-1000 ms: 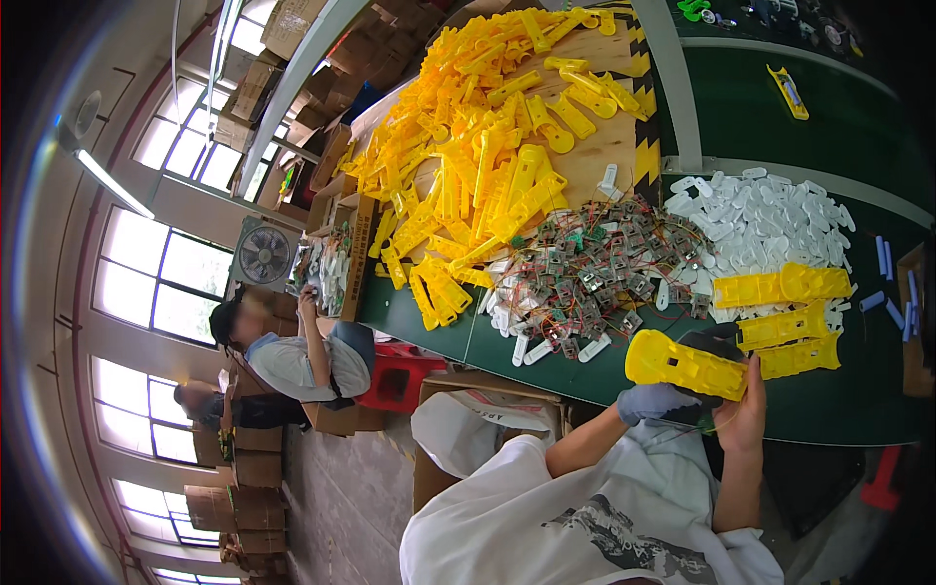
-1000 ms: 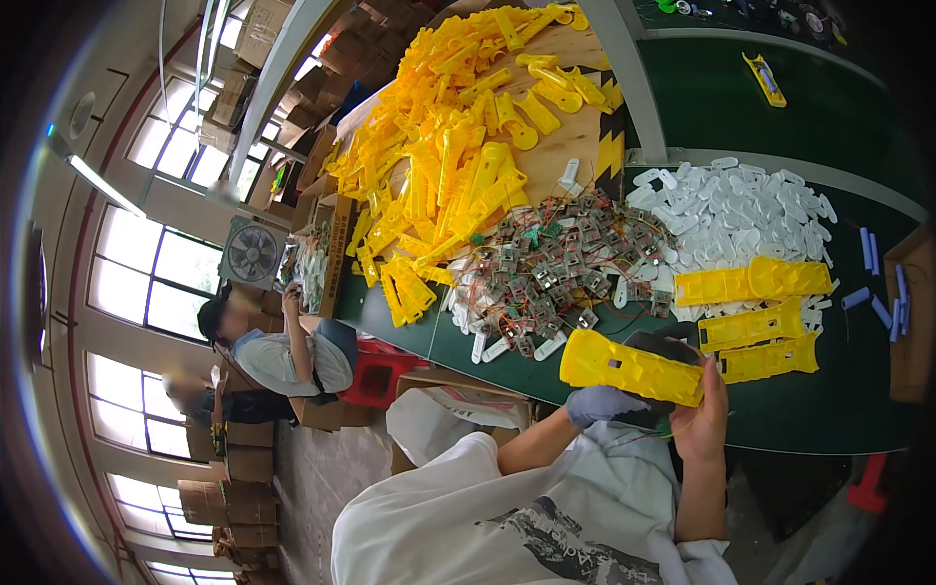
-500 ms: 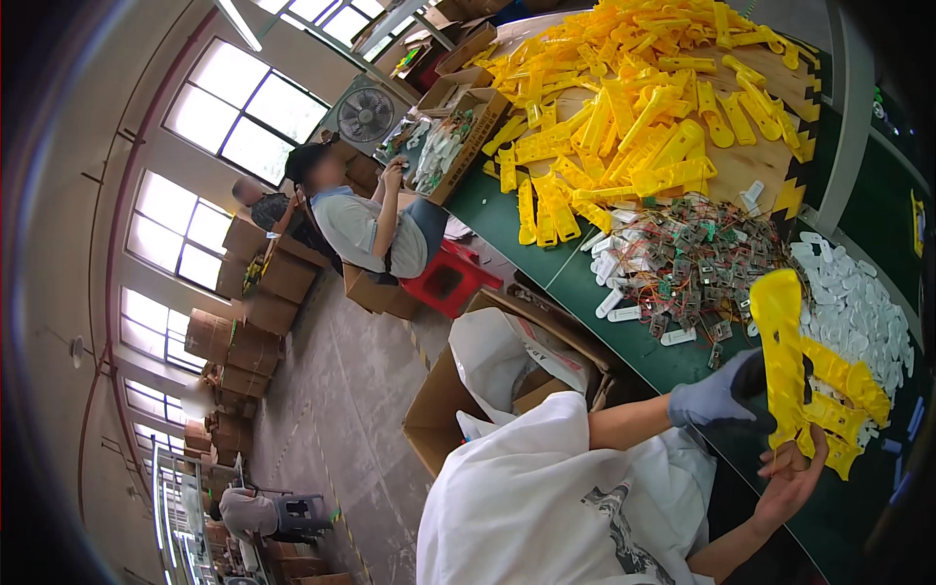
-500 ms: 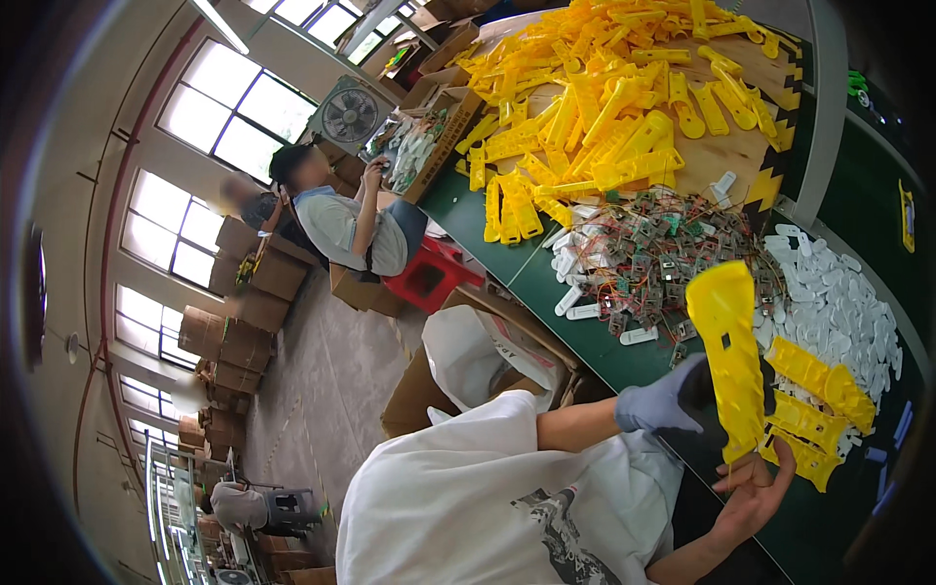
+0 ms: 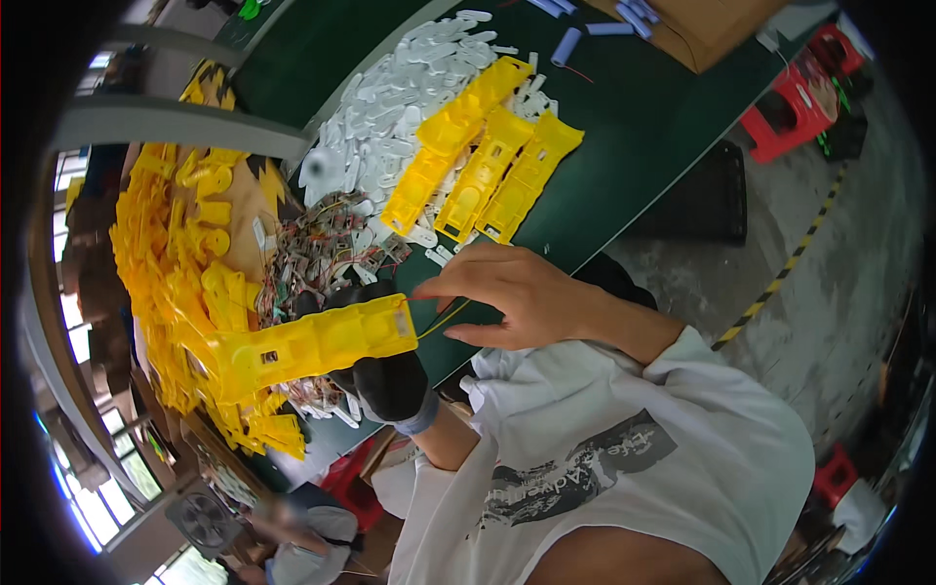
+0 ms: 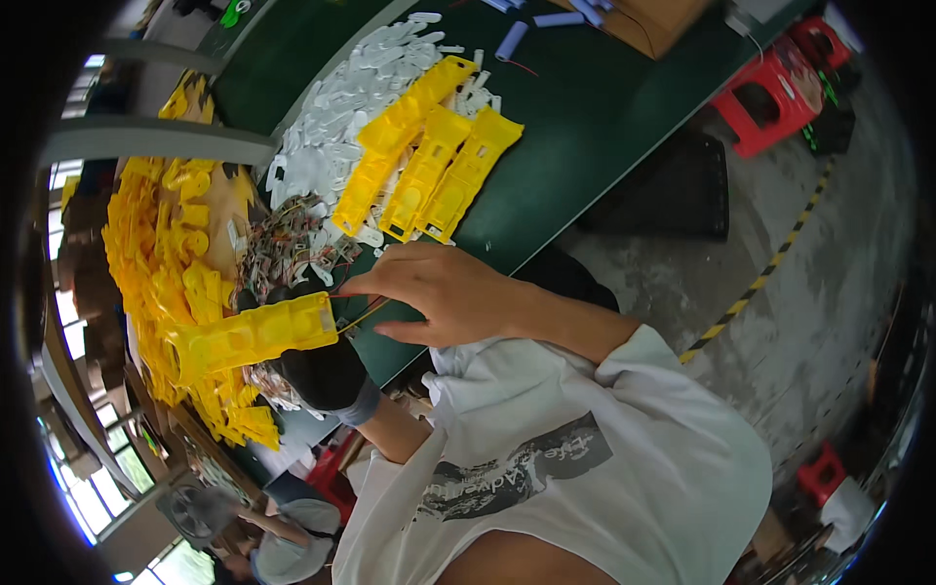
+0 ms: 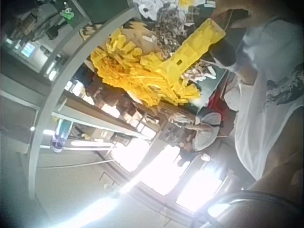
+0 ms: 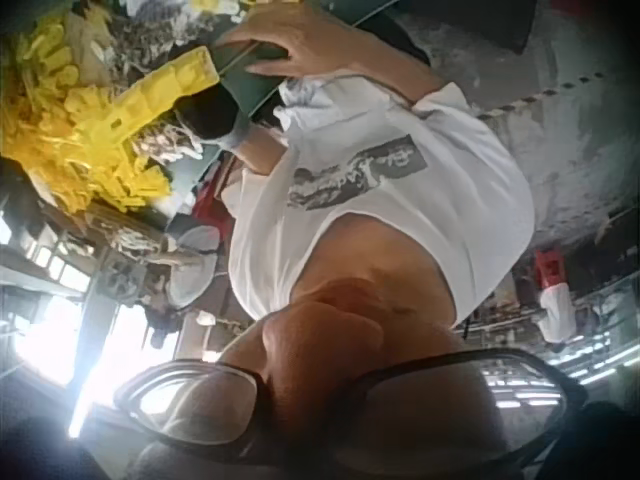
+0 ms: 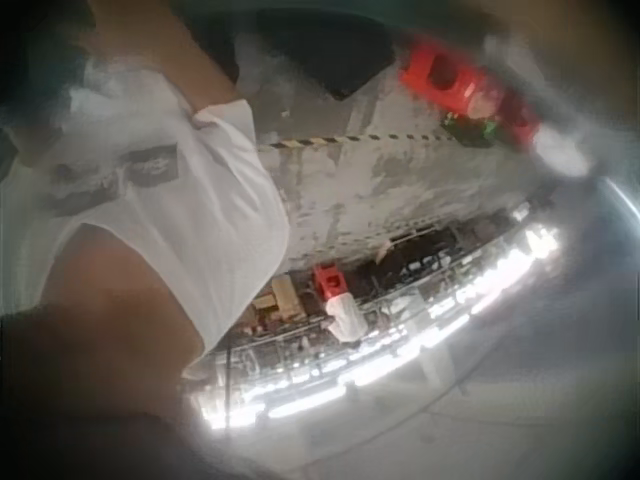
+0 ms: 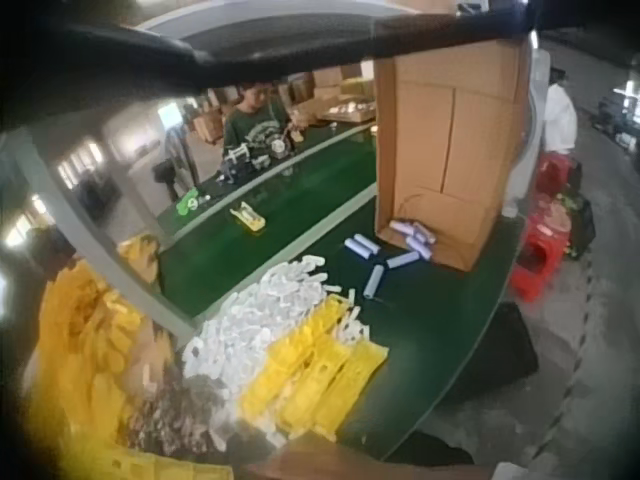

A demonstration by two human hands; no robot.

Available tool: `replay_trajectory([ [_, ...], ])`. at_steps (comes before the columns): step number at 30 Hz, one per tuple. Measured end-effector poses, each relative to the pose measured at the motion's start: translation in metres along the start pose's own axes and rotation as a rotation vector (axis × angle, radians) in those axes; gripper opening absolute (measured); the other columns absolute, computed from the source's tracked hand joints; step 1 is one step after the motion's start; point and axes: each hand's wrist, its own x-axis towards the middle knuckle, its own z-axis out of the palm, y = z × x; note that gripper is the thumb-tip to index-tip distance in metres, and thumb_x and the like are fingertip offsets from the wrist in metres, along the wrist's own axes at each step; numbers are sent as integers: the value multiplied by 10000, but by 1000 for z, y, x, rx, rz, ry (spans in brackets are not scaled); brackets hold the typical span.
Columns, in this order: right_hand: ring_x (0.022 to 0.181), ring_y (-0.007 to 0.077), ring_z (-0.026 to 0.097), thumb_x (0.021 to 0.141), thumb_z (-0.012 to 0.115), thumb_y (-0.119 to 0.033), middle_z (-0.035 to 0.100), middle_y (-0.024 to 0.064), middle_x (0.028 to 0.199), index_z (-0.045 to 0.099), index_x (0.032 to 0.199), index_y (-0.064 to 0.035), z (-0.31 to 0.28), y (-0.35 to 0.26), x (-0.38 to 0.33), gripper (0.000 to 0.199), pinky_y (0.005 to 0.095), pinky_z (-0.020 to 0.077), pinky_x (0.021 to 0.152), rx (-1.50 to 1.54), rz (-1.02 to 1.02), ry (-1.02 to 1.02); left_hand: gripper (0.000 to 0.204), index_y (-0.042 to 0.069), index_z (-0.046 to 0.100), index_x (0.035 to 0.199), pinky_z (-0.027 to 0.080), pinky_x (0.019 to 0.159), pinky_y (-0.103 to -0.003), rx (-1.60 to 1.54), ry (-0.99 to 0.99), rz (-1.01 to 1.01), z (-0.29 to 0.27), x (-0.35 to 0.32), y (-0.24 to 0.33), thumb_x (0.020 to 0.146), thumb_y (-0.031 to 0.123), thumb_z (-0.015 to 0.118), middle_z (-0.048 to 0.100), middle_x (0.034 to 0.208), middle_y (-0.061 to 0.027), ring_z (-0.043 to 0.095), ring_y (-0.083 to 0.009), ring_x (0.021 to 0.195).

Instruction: Assembling components into yellow plastic housings, including circuit boards and batteries on a factory production line.

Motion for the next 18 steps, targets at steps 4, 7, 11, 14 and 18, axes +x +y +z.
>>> replay_trajectory([
  [4,1061,214,620,764,764,-103,619,103,1182,553,1257,-46,-10,-11,-7,539,345,502,882,307,92,39,724,32,304,1451,375,1051,-546,-158,92,-46,12,-10,-10,844,219,650,489,1340,-187,501,-403,1218],
  [7,1149,296,568,728,745,-110,580,214,1221,547,1231,-1,-5,-8,-10,552,405,428,990,929,92,313,785,70,271,1478,378,1033,-539,-137,-222,-22,33,-6,-4,827,202,690,514,1303,-164,521,-397,1182],
  [11,1096,260,598,745,727,-130,635,112,1138,600,1154,-33,-26,12,-12,439,374,455,943,265,-119,147,786,56,242,1485,384,1030,-521,-193,-119,-11,29,-5,8,855,229,678,507,1312,-172,532,-393,1168],
  [14,1041,252,611,734,751,-144,637,102,1135,622,1136,-50,-24,18,-5,433,354,469,897,46,-134,-25,766,64,231,1489,385,1029,-520,-151,-123,92,34,4,23,881,259,655,500,1324,-183,525,-393,1177],
  [18,1025,194,606,760,746,-119,642,83,1105,629,1131,-54,-11,21,-14,394,320,465,889,364,88,-108,742,72,228,1492,369,1043,-523,-154,-133,126,24,18,29,904,297,620,476,1361,-199,519,-391,1189],
])
